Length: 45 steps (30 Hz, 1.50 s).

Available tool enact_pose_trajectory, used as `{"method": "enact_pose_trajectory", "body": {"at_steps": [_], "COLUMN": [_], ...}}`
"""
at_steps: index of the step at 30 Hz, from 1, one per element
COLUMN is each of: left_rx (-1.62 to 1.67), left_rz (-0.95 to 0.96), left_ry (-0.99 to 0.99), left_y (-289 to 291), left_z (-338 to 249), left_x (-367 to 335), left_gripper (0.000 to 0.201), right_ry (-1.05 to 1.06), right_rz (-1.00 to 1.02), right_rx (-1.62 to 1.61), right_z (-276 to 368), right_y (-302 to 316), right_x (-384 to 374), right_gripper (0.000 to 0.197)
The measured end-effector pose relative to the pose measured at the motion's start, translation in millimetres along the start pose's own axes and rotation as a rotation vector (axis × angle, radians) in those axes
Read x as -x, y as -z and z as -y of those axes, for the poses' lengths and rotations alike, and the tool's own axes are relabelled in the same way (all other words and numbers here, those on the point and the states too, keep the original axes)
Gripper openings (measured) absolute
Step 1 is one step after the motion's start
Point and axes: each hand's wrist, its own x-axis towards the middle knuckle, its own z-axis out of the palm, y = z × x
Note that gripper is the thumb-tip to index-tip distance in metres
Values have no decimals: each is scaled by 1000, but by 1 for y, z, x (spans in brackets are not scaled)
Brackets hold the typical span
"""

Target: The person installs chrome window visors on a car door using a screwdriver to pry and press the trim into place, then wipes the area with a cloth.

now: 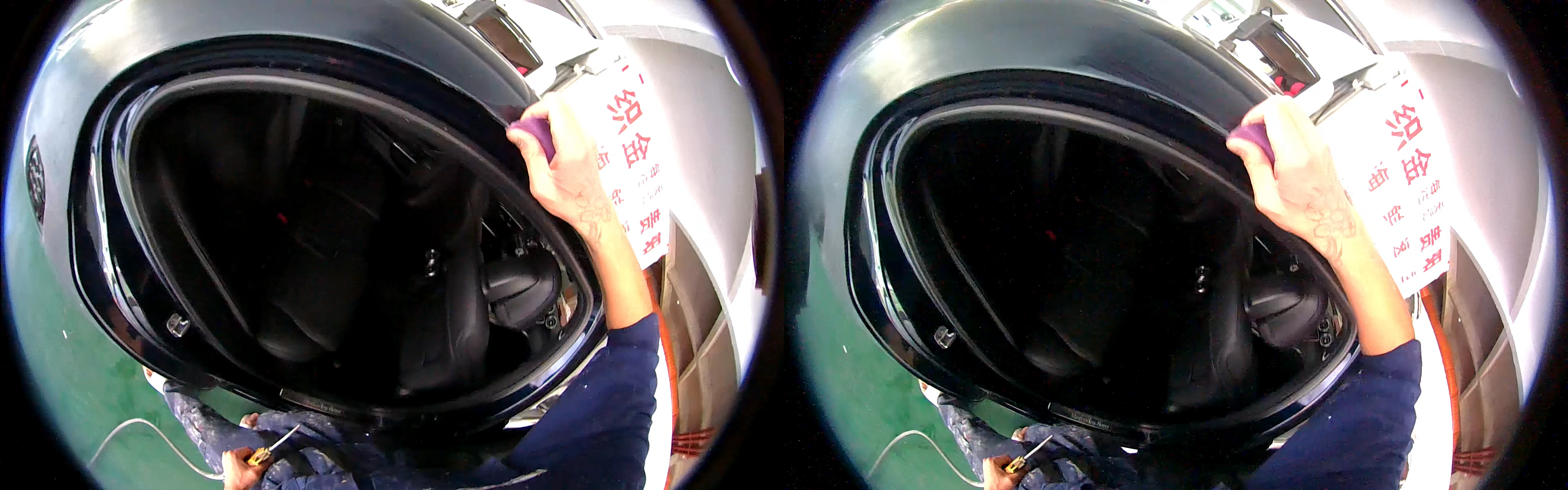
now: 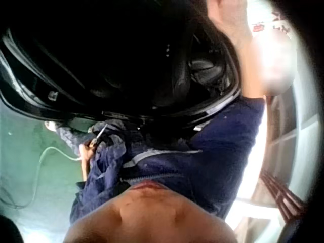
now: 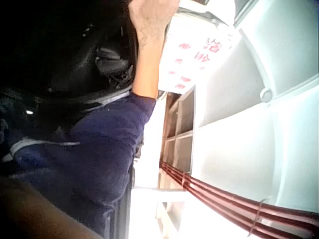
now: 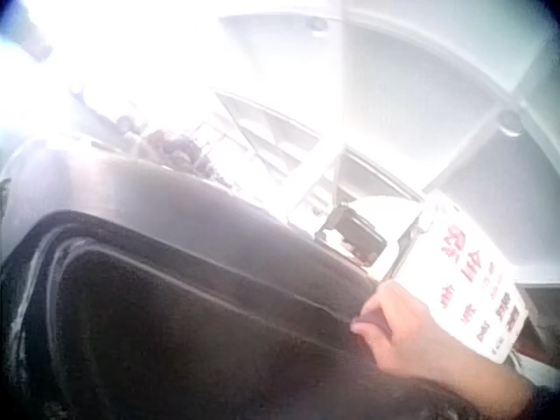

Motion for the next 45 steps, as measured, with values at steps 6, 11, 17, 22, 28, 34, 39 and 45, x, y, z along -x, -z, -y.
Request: {"method": "enact_pose_trajectory", "body": {"at_steps": [6, 11, 17, 22, 28, 34, 39, 45], "left_rx": [-70, -55, -127, -87, -95, -149, -179, -124], "left_rz": [118, 56, 57, 50, 43, 63, 58, 69], "left_ry": [108, 75, 82, 56, 85, 92, 55, 125], "left_y": [19, 16, 24, 28, 38, 39, 40, 59], "left_z": [-52, -44, -42, -51, -55, -52, -46, -76], "left_x": [1, 1, 2, 2, 3, 0, -4, 0], "left_gripper": [28, 32, 33, 34, 34, 34, 34, 32], "right_ry": [20, -40, -66, -26, -145, 73, 120, 109], "right_rz": [54, 70, 31, 65, 26, 45, 6, 13], "right_rx": [-2, 15, -39, -27, -9, -66, -64, -23], "right_z": [8, 4, 13, 18, 8, 19, 29, 30], "right_y": [5, 8, 1, -3, 4, -14, -26, -24], "right_x": [-17, -10, -12, -37, -3, -56, -65, -64], "right_gripper": [18, 20, 17, 18, 18, 19, 19, 20]}}
